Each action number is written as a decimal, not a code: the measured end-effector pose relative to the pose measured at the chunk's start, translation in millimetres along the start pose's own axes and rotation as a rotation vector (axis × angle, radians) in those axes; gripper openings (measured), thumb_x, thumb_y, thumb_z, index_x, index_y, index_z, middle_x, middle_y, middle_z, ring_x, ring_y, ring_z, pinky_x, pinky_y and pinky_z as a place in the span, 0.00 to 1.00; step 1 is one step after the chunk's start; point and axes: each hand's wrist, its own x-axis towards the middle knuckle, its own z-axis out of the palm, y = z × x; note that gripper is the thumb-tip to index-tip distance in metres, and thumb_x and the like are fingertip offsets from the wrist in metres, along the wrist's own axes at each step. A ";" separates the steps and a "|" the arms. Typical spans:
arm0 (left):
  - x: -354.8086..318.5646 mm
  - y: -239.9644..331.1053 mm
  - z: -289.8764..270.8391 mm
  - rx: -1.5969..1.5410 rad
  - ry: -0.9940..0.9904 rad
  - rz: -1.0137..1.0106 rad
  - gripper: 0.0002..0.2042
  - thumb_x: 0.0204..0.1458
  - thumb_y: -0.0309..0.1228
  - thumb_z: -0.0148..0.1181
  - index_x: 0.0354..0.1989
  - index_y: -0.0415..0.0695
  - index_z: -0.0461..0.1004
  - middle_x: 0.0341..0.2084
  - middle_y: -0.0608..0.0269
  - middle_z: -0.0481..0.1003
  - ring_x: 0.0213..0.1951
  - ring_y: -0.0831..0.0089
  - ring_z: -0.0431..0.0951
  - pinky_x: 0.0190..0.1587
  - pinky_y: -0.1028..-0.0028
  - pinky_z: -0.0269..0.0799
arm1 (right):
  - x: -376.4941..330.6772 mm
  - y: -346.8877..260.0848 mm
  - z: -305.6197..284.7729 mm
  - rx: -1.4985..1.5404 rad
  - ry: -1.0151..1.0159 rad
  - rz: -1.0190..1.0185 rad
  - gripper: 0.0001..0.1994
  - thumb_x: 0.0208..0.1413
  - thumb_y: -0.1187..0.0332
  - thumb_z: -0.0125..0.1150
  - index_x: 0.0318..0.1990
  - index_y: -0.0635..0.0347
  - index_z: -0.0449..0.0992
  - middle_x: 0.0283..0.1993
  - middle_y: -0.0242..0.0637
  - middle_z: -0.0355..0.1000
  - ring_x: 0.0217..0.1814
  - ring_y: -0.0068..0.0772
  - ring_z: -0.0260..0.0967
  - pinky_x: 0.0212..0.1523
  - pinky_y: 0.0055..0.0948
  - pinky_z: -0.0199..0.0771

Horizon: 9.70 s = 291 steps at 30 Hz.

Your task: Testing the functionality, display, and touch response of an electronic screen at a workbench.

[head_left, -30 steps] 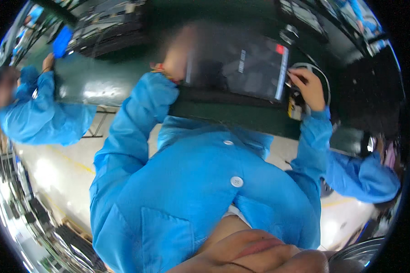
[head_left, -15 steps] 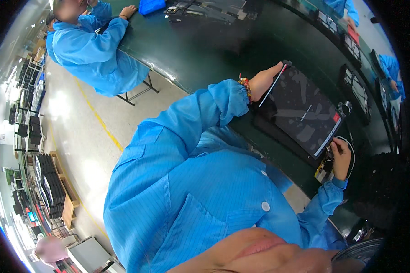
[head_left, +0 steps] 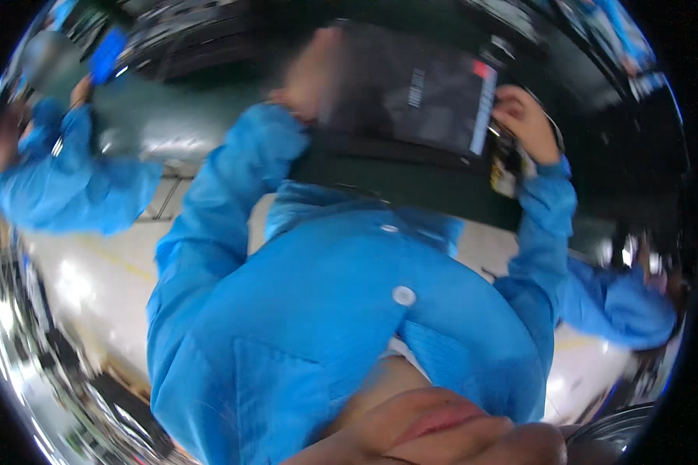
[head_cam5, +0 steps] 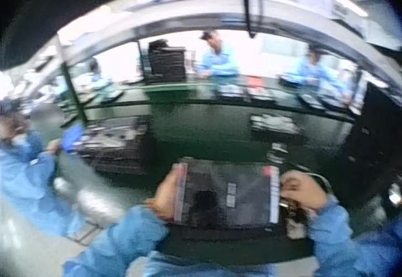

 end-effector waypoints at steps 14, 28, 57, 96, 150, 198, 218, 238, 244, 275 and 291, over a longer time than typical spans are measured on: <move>-43.9 27.0 77.2 0.267 0.063 -0.172 0.25 0.57 0.48 0.43 0.54 0.42 0.66 0.49 0.54 0.70 0.47 0.61 0.72 0.51 0.65 0.67 | -157.8 82.0 -39.3 -1.115 1.030 0.240 0.21 0.53 0.53 0.54 0.48 0.58 0.72 0.50 0.48 0.69 0.53 0.47 0.64 0.53 0.38 0.63; -44.8 27.9 80.9 0.358 0.172 -0.134 0.24 0.57 0.49 0.44 0.51 0.41 0.68 0.45 0.55 0.73 0.44 0.62 0.74 0.49 0.67 0.68 | -138.6 81.5 -30.0 -1.339 0.941 0.210 0.17 0.53 0.61 0.55 0.48 0.58 0.73 0.52 0.50 0.67 0.55 0.48 0.63 0.55 0.36 0.62; -52.1 29.8 93.8 0.282 0.022 -0.146 0.24 0.59 0.47 0.38 0.58 0.44 0.60 0.55 0.56 0.64 0.54 0.59 0.66 0.56 0.63 0.60 | -13.3 -15.8 8.3 -0.415 0.371 -0.098 0.21 0.46 0.62 0.63 0.46 0.60 0.66 0.35 0.41 0.67 0.34 0.32 0.66 0.36 0.30 0.68; -39.7 28.2 85.5 0.160 0.042 -0.215 0.24 0.57 0.52 0.40 0.44 0.44 0.71 0.35 0.58 0.75 0.35 0.66 0.75 0.40 0.69 0.71 | -117.3 50.3 -31.4 -1.307 1.051 0.088 0.19 0.52 0.52 0.55 0.44 0.54 0.76 0.50 0.40 0.70 0.53 0.45 0.63 0.54 0.38 0.61; -36.8 25.4 72.9 0.354 0.121 -0.157 0.23 0.56 0.50 0.46 0.37 0.40 0.74 0.30 0.60 0.77 0.27 0.72 0.74 0.33 0.74 0.69 | -27.4 -15.2 27.7 -0.587 0.231 -0.213 0.14 0.45 0.73 0.60 0.42 0.60 0.73 0.37 0.40 0.71 0.36 0.29 0.70 0.37 0.25 0.70; -42.0 30.7 86.5 0.319 0.096 -0.178 0.22 0.58 0.47 0.43 0.45 0.41 0.71 0.38 0.57 0.77 0.34 0.68 0.78 0.40 0.72 0.74 | 19.4 32.9 -40.4 -0.748 0.492 -0.098 0.11 0.53 0.65 0.55 0.40 0.60 0.76 0.38 0.45 0.72 0.40 0.44 0.70 0.41 0.36 0.71; -49.0 29.4 93.6 0.243 0.047 -0.192 0.24 0.59 0.47 0.40 0.51 0.40 0.67 0.48 0.54 0.71 0.46 0.60 0.72 0.52 0.65 0.66 | -5.1 12.2 -21.1 -0.544 0.486 -0.184 0.10 0.55 0.66 0.54 0.41 0.61 0.71 0.34 0.43 0.72 0.34 0.37 0.72 0.35 0.32 0.72; -43.9 31.6 87.1 0.263 0.030 -0.190 0.25 0.60 0.48 0.37 0.55 0.41 0.64 0.50 0.55 0.69 0.48 0.59 0.70 0.53 0.64 0.64 | 3.9 34.7 -22.6 -0.625 0.373 -0.170 0.11 0.55 0.65 0.52 0.44 0.57 0.73 0.36 0.40 0.69 0.38 0.38 0.68 0.41 0.34 0.69; -45.0 31.8 88.5 0.290 0.003 -0.189 0.24 0.60 0.48 0.37 0.56 0.43 0.62 0.53 0.56 0.66 0.51 0.59 0.68 0.55 0.63 0.62 | -22.3 12.8 -11.7 -0.418 0.202 -0.154 0.12 0.59 0.65 0.46 0.44 0.60 0.72 0.36 0.41 0.72 0.36 0.36 0.70 0.40 0.32 0.71; -42.1 36.7 72.9 0.296 -0.063 -0.129 0.24 0.59 0.47 0.39 0.56 0.43 0.64 0.53 0.61 0.66 0.52 0.62 0.67 0.56 0.66 0.58 | -22.8 7.0 -5.1 -0.336 0.092 -0.245 0.09 0.54 0.68 0.52 0.37 0.64 0.75 0.28 0.41 0.73 0.30 0.33 0.70 0.32 0.31 0.70; -44.1 28.0 97.4 0.312 0.142 -0.154 0.24 0.60 0.47 0.38 0.55 0.42 0.64 0.52 0.57 0.68 0.51 0.62 0.69 0.55 0.66 0.61 | -13.4 6.2 -3.9 -0.344 0.008 -0.154 0.11 0.55 0.68 0.52 0.42 0.63 0.74 0.33 0.39 0.72 0.33 0.30 0.70 0.35 0.27 0.71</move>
